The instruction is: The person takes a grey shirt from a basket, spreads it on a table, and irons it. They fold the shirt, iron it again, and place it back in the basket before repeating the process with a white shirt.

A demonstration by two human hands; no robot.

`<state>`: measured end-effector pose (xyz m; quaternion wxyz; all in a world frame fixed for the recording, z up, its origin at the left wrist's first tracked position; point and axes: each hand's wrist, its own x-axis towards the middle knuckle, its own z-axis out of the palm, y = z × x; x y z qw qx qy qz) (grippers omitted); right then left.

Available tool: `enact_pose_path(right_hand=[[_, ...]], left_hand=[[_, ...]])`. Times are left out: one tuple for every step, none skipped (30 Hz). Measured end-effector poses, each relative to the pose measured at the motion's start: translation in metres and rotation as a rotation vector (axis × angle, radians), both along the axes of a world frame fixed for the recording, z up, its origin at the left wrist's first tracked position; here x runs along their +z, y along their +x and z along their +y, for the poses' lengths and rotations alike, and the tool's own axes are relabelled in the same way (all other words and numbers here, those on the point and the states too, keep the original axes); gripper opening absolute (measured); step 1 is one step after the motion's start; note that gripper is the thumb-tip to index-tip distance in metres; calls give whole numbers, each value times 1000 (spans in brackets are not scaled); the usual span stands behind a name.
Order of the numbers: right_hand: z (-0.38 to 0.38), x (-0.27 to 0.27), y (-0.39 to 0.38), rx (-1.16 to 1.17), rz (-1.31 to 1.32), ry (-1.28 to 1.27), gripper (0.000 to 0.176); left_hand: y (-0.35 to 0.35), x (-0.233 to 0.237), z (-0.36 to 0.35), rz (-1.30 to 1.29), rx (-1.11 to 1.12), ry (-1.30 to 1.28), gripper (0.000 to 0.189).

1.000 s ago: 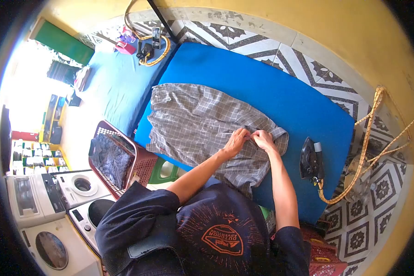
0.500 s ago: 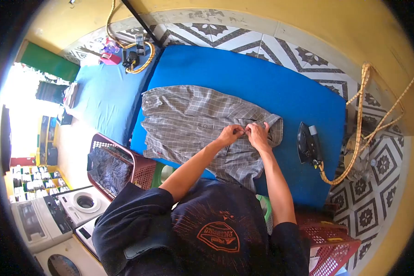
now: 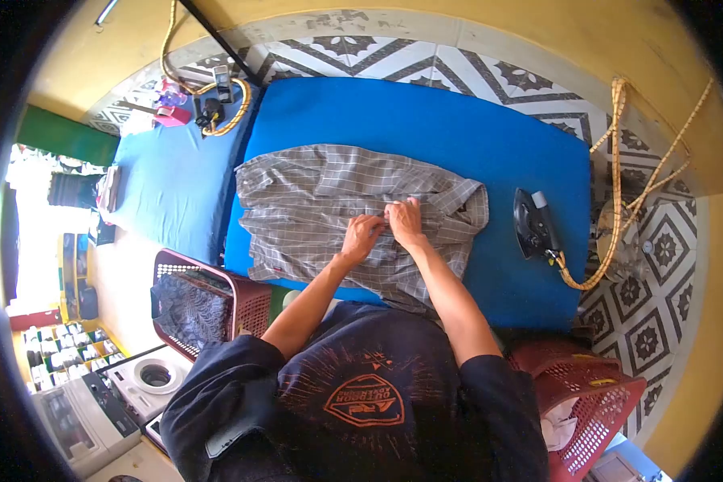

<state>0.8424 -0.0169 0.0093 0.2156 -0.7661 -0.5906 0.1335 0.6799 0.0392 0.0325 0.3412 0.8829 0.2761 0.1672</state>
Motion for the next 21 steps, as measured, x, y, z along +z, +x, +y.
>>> enact_pose_path(right_hand=[[2,1,-2,12,4,6,13],[3,3,-3,-9,11,-36,13],[4,2,-2,-31,17,-80,13],[7,2,0,-62,37,-187,2],[7,1,2,-92,88,-202,9],[11,3,3,-148,149,-231,14],[15,5,4,-204,209,-260,19],[15,9,10,-189,214,-343,24],[16,11,13,-202,213,-388,23],[16,13,15,-223,270,-405,24],[15,15,17,-245,329,-423,25],[15,13,19,-243,327,-422,25],[14,12,22,-253,385,-435,26],[13,10,23,-265,443,-449,28],[12,15,21,-268,442,-448,28],[10,24,18,-251,408,-414,28],[8,33,14,-234,374,-380,29],[6,35,11,-235,373,-379,29],[2,37,7,-176,279,-305,26],[-1,39,4,-118,187,-232,23],[-4,36,3,-121,186,-233,23]], left_hand=[[2,5,0,35,25,-24,14],[3,10,1,2,34,-7,15],[3,9,2,-31,42,8,15],[3,8,4,-31,52,11,15],[5,7,6,-71,78,-15,16],[6,5,8,-112,104,-40,17],[7,2,9,-115,113,-37,17],[9,0,10,-145,125,-46,18],[10,1,11,-175,136,-54,19],[12,2,11,-110,141,-81,19],[13,4,11,-111,145,-79,19],[14,7,11,-143,154,-91,18],[15,9,11,-175,162,-103,18],[14,12,13,-151,138,-110,17],[14,10,14,-153,136,-110,17],[14,6,15,-204,132,-105,17],[14,3,17,-256,129,-100,17],[14,2,19,-257,129,-99,17],[14,0,22,-250,124,-135,16],[13,-2,23,-242,118,-172,16],[13,0,23,-242,116,-174,16]])
